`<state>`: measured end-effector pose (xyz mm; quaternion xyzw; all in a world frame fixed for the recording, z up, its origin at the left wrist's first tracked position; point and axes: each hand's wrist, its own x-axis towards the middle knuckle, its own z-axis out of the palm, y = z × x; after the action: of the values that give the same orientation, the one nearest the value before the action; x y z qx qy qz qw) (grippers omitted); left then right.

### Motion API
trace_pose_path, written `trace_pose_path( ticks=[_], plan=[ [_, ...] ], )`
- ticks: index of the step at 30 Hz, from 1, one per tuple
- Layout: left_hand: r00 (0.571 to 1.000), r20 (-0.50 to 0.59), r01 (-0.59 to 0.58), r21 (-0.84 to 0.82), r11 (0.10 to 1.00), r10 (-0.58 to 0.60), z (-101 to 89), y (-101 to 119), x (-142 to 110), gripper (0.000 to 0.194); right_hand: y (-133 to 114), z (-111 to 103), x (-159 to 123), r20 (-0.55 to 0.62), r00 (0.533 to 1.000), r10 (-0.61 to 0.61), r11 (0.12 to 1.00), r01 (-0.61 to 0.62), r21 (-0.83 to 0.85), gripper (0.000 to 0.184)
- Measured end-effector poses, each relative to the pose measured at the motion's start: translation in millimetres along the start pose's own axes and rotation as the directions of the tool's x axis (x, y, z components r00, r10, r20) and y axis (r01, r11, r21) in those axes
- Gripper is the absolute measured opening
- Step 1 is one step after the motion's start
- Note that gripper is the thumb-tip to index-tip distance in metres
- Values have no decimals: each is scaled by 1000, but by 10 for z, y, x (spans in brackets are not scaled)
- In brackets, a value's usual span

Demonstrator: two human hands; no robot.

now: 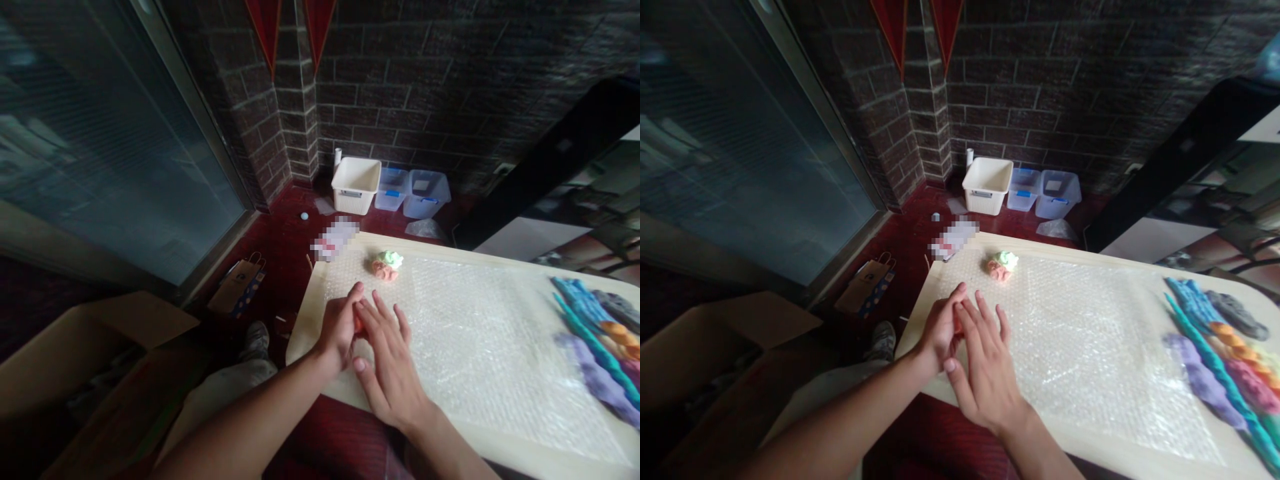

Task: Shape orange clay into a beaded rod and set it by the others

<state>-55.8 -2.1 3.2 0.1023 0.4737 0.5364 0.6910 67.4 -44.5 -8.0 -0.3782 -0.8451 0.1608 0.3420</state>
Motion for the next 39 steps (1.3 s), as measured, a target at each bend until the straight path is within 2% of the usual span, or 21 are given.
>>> trace_pose_path(
  ticks=[2,4,5,6,8,10,12,14,16,18,20,23,24,26,29,32,35,37,39],
  plan=[
    [995,21,-96,128,987,94,9,39,-14,61,77,-60,-32,-122,984,133,983,-115,142,59],
    [989,73,-140,168,976,129,29,68,-28,68,162,-81,-40,-204,920,335,899,-247,363,49],
    [985,99,-154,169,974,138,41,74,-31,70,198,-74,-34,-206,874,440,823,-301,481,44],
    [982,118,-165,169,972,146,51,73,-30,72,225,-59,-21,-177,826,535,727,-343,595,39],
    [977,147,-178,181,967,153,65,50,-22,72,247,-12,19,-45,737,674,483,-394,782,35],
    [971,177,-195,214,957,158,65,8,-10,71,229,37,67,131,671,730,217,-408,887,37],
    [962,208,-229,274,934,175,48,-37,-4,71,192,74,109,282,633,721,5,-412,911,42],
    [947,237,-293,364,884,216,22,-66,-14,70,153,95,139,382,613,692,-122,-422,898,48],
    [919,272,-387,485,784,285,-4,-71,-48,67,122,98,155,443,591,674,-197,-434,879,51],
    [866,350,-500,584,640,358,-21,-59,-103,60,99,84,163,464,576,673,-222,-441,870,53],
    [792,468,-611,617,496,393,-28,-47,-169,47,84,58,172,455,584,672,-191,-457,869,55],
    [671,662,-742,598,304,335,-39,-72,-259,28,94,14,195,433,596,676,-159,-456,876,60],
    [633,714,-774,583,245,300,-46,-94,-282,32,109,3,204,426,581,693,-177,-435,883,58],
    [564,792,-826,546,143,235,-67,-146,-315,53,159,-11,215,404,530,746,-224,-372,901,50],
    [510,840,-859,506,70,183,-93,-200,-342,72,248,-23,211,352,468,810,-204,-337,919,38],
    [523,827,-852,514,101,204,-98,-174,-362,72,311,-53,200,270,417,868,-101,-384,918,38],
    [559,766,-829,513,223,316,-96,-92,-350,60,351,-94,223,187,345,920,-21,-433,901,48],
    [627,671,-778,510,367,396,-97,-58,-302,47,379,-106,261,143,343,928,18,-425,905,57],
    [752,515,-655,509,559,413,-91,-74,-228,37,402,-102,302,104,376,921,63,-405,912,66]
  ],
)
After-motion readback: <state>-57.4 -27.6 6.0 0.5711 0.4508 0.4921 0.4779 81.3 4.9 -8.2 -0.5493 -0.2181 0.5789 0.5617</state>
